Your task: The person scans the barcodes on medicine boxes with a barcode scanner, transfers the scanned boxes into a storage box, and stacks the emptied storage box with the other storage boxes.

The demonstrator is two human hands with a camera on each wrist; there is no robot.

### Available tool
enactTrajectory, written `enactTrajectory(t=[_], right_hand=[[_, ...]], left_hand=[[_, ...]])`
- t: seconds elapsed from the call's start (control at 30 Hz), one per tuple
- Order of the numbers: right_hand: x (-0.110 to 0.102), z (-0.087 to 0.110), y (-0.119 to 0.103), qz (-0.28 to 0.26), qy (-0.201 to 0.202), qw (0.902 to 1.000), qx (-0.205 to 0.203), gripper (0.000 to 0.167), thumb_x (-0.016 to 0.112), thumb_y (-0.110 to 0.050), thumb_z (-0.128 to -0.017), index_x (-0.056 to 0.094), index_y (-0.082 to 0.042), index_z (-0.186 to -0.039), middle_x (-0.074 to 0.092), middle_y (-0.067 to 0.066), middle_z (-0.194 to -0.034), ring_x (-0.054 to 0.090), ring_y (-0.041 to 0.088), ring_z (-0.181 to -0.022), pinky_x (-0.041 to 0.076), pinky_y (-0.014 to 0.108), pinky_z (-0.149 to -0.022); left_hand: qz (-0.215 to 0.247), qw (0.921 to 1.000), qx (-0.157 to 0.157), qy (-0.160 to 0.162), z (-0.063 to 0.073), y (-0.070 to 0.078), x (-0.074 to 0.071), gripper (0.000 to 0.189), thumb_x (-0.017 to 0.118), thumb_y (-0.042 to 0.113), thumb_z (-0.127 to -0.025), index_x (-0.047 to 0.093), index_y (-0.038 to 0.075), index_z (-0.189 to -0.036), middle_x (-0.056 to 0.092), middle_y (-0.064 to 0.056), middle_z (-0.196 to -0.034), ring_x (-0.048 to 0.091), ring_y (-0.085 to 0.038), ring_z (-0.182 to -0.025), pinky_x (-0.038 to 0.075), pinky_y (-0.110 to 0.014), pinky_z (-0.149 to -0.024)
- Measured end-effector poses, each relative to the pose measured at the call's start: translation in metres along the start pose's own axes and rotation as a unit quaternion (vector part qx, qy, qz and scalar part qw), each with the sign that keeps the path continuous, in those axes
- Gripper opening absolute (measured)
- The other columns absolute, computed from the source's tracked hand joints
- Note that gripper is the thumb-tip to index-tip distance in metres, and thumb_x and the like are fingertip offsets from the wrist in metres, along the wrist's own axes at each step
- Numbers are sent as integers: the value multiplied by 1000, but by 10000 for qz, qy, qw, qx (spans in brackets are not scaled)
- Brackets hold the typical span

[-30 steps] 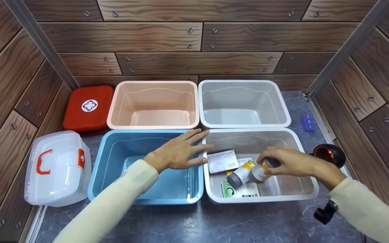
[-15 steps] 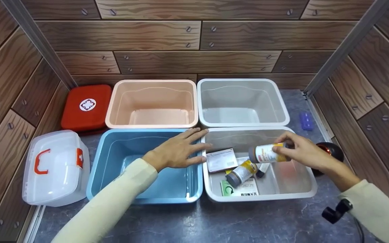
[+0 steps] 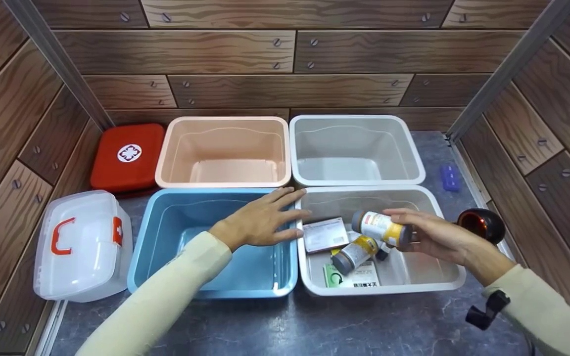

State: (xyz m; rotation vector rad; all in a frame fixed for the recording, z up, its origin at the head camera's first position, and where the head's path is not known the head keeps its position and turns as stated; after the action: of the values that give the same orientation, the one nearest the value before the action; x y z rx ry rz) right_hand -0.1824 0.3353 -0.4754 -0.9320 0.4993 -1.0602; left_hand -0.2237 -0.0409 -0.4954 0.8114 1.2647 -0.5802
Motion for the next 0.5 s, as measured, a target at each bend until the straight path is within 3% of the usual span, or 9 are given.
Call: enactTrajectory(t=[0.1, 0.27, 0.4, 0.5], right_hand=[[5, 0, 2, -34, -352, 9994, 19, 69, 51, -25, -114, 21, -8, -173, 54, 7, -139, 61, 17, -119, 56, 35, -104], [12, 0, 3, 56, -705, 9975, 41, 94, 57, -10, -103, -2, -15, -176, 42, 22, -153, 64, 26, -125, 58, 46, -109], [17, 0, 1, 353, -824, 9960, 10, 115, 65, -2, -92, -10, -29, -175, 22, 34, -166, 64, 32, -129, 57, 56, -110], [20, -2, -1, 550, -782, 9953, -134, 117, 70, 1, -90, -2, -32, -175, 20, 35, -164, 62, 34, -130, 58, 56, -107]], left_hand=[[-70, 10000, 31, 32, -1, 0, 1, 63, 36, 63, -115, 42, 33, -169, 12, -6, -185, 13, -34, -171, 18, -46, -139], [-100, 9999, 61, 62, -1, -1, 1, 63, 36, 63, -115, 43, 33, -169, 13, -6, -185, 15, -34, -171, 19, -46, -139], [-87, 9999, 83, 79, -1, 0, 1, 63, 36, 63, -115, 43, 33, -169, 13, -6, -185, 15, -34, -171, 19, -47, -139], [-63, 9999, 83, 85, 0, 0, 0, 63, 36, 63, -115, 43, 32, -169, 13, -6, -185, 15, -34, -171, 19, -47, -139]])
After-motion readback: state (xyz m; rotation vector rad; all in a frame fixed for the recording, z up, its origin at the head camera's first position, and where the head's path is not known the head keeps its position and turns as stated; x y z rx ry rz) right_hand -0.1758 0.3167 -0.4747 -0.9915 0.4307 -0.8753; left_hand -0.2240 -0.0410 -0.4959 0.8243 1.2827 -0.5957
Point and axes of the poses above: each hand's wrist, its own z-axis away from the middle knuckle, its own x-axis out of the palm, y = z × x, the point moved 3 cm from there along -z, towards the middle knuckle
